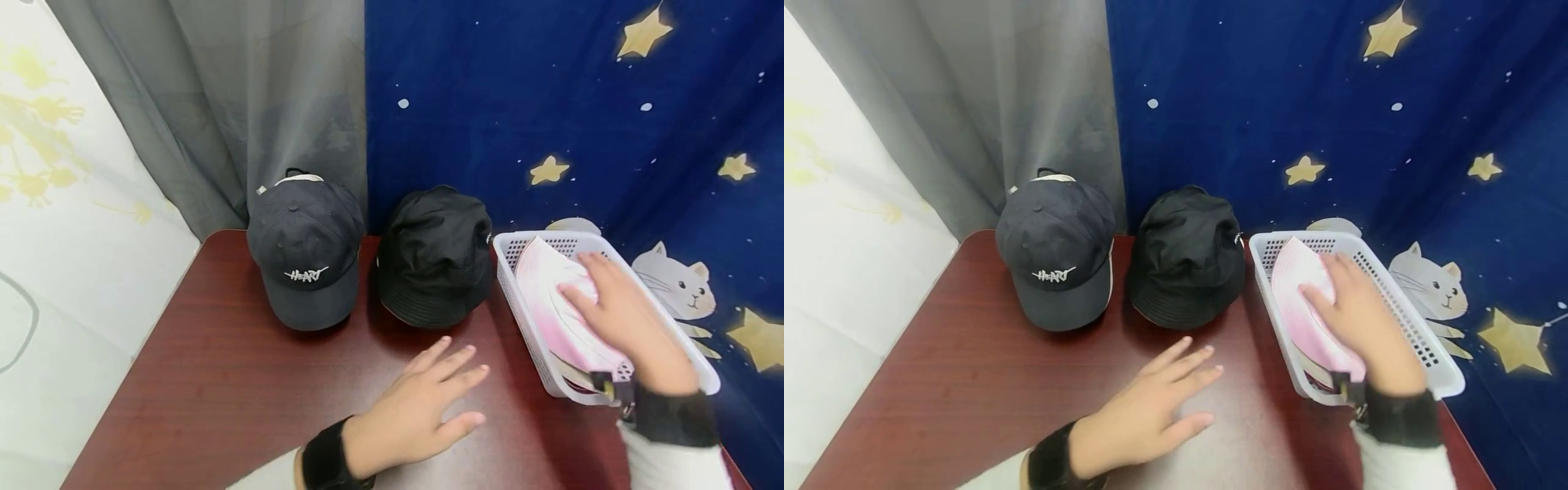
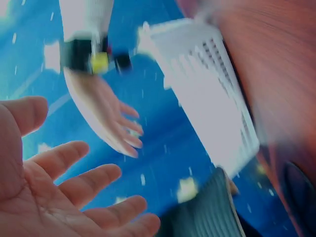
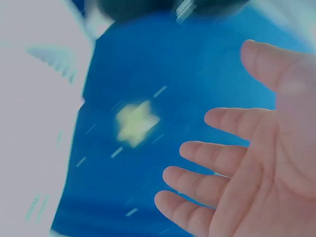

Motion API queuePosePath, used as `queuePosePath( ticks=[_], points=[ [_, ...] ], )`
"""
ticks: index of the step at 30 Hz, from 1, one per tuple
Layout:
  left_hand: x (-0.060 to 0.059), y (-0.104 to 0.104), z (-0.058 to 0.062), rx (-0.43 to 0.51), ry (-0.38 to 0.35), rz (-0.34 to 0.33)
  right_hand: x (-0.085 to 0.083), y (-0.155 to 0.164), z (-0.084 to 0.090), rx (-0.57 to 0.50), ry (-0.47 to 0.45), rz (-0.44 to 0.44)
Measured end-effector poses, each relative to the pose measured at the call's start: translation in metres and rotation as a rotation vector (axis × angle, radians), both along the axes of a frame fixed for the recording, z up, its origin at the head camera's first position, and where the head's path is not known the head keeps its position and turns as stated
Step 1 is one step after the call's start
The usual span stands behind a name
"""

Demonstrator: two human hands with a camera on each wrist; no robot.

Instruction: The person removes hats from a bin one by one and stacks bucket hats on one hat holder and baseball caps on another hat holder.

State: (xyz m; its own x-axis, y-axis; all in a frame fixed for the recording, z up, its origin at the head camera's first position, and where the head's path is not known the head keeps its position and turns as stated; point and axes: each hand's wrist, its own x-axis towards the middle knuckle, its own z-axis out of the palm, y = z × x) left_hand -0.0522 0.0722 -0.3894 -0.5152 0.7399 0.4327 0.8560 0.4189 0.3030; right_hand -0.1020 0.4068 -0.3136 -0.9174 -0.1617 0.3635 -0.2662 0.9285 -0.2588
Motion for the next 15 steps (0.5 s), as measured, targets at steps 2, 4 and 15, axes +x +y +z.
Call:
queuePosePath(
  ticks=[2,4,15],
  points=[
    [-0.007,0.018,0.007,-0.083,0.037,-0.065,-0.023,0.029,0.007,0.022,-0.117,-0.055],
    [-0.014,0.038,0.012,-0.169,0.056,-0.116,-0.043,0.054,0.010,0.045,-0.232,-0.113],
    [-0.033,0.147,0.004,-0.476,0.249,-0.165,-0.085,0.117,-0.029,0.008,-0.709,-0.177]
  ],
)
